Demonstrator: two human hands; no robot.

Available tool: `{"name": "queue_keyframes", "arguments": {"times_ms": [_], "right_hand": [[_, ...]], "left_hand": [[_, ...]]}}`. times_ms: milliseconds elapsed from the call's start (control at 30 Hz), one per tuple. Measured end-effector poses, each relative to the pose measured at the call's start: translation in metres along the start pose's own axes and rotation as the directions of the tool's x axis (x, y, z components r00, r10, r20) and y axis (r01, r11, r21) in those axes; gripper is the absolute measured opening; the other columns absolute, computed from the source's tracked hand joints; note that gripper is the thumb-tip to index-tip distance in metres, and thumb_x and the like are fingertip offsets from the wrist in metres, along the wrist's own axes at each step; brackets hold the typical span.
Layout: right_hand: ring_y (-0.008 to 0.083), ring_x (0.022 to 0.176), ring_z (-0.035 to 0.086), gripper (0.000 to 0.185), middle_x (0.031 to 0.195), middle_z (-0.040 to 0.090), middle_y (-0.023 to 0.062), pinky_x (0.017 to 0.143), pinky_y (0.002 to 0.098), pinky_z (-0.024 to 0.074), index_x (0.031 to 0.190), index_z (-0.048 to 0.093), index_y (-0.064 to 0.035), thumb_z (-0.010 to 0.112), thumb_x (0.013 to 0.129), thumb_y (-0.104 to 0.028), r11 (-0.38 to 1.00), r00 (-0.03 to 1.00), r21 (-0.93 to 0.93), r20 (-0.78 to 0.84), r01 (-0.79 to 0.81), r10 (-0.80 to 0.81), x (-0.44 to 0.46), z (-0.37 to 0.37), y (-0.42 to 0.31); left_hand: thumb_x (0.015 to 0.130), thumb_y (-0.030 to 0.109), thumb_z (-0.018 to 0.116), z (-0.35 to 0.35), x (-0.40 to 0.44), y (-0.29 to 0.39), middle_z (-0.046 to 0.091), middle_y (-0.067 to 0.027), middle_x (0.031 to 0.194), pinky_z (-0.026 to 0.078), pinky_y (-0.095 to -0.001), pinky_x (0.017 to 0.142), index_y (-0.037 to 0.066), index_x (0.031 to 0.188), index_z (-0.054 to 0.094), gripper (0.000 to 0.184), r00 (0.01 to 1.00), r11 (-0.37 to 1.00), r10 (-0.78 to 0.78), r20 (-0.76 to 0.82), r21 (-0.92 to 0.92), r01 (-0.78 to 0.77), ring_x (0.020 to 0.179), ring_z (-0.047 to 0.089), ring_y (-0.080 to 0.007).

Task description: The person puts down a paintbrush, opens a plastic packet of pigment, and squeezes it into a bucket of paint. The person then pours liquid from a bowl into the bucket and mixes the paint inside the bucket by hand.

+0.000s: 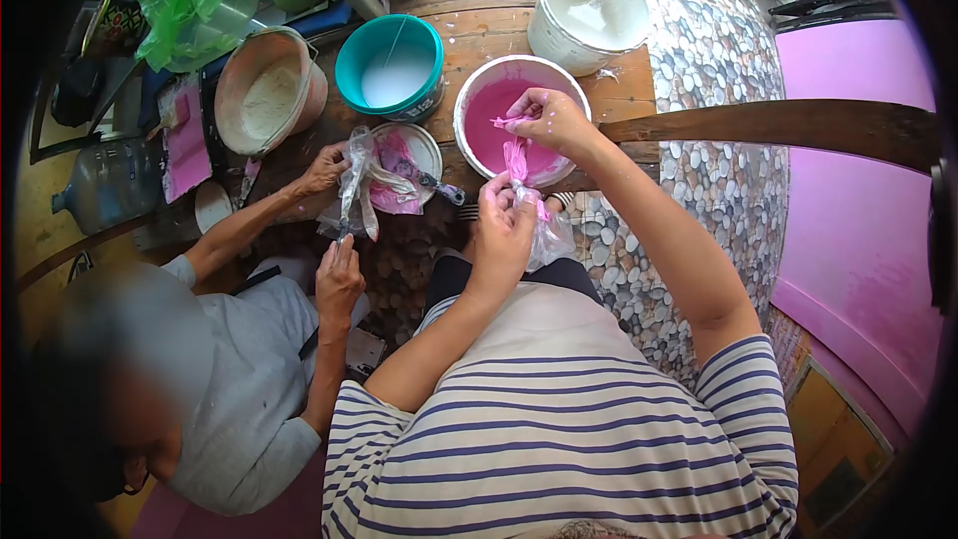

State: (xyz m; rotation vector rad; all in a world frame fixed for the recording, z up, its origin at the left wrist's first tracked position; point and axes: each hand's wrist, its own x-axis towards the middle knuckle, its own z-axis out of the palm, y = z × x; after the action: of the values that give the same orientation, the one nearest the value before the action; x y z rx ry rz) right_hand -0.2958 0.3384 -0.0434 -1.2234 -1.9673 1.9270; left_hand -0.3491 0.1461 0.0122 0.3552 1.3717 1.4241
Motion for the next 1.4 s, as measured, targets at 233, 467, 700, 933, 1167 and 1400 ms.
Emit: {"name": "queue_keyframes", "arguments": {"times_ms": [233,467,700,933,1167,1400], "right_hand": [[0.0126,0.086,0.065,0.024,0.092,0.07,0.0089,0.078,0.027,0.0532,0.106,0.068,0.0013,0.072,0.083,-0.004,0.989,0.984,0.135,-0.174,0.068,-0.044,-0.041,0.003,-0.028],[0.018,0.099,0.066,0.021,0.106,0.066,0.009,0.088,0.0302,0.0549,0.109,0.066,-0.0006,0.067,0.088,-0.004,0.955,0.915,0.12,-0.34,0.272,-0.218,-0.066,0.037,-0.043],[0.0299,0.097,0.064,0.029,0.109,0.056,0.0159,0.086,0.0369,0.055,0.117,0.061,-0.002,0.062,0.088,-0.001,0.901,0.87,0.009,-0.265,0.434,-0.417,-0.075,0.087,-0.068],[0.0299,0.106,0.062,0.055,0.13,0.054,0.0186,0.095,0.0406,0.0498,0.139,0.05,-0.0058,0.066,0.086,-0.006,0.855,0.861,-0.194,-0.079,0.481,-0.503,-0.066,0.115,-0.054],[0.0257,0.116,0.062,0.045,0.13,0.054,0.0154,0.1,0.0347,0.0514,0.137,0.052,-0.0037,0.06,0.093,0.0,0.928,0.929,0.048,0.017,0.369,-0.37,-0.078,0.093,-0.043],[0.0266,0.107,0.065,0.035,0.114,0.061,0.0152,0.093,0.0348,0.0535,0.126,0.059,0.0,0.063,0.091,-0.002,0.904,0.902,0.004,-0.054,0.428,-0.427,-0.107,0.058,-0.05]], "left_hand": [[0.101,0.01,0.058,-0.011,-0.005,0.009,0.058,-0.0128,0.118,0.049,-0.0254,0.088,-0.003,0.138,0.036,0.044,0.999,0.999,0.046,0.014,0.011,-0.046,0.103,0.059,-0.0125],[0.102,0.013,0.057,-0.034,-0.005,0.02,0.062,-0.0133,0.114,0.054,-0.0265,0.079,-0.002,0.14,0.039,0.045,0.988,0.989,0.141,-0.056,-0.031,-0.142,0.095,0.063,-0.014],[0.105,0.017,0.051,-0.086,-0.009,0.003,0.066,-0.0121,0.112,0.054,-0.0276,0.073,0.001,0.138,0.046,0.036,0.977,0.996,0.019,-0.212,-0.079,-0.036,0.089,0.067,-0.0159],[0.103,0.011,0.051,-0.112,0.0,-0.029,0.06,-0.0112,0.121,0.052,-0.0313,0.089,0.001,0.134,0.046,0.032,0.886,0.962,-0.102,-0.452,-0.271,-0.027,0.106,0.061,-0.0173],[0.105,0.015,0.05,-0.144,0.038,-0.081,0.064,-0.0115,0.113,0.055,-0.0312,0.082,0.001,0.131,0.045,0.03,0.824,0.98,0.064,-0.563,-0.12,-0.158,0.094,0.066,-0.0172],[0.102,0.009,0.051,-0.139,0.055,-0.076,0.062,-0.0125,0.118,0.054,-0.0316,0.084,0.001,0.134,0.045,0.033,0.79,0.981,0.074,-0.609,-0.1,-0.168,0.101,0.065,-0.02]]}}
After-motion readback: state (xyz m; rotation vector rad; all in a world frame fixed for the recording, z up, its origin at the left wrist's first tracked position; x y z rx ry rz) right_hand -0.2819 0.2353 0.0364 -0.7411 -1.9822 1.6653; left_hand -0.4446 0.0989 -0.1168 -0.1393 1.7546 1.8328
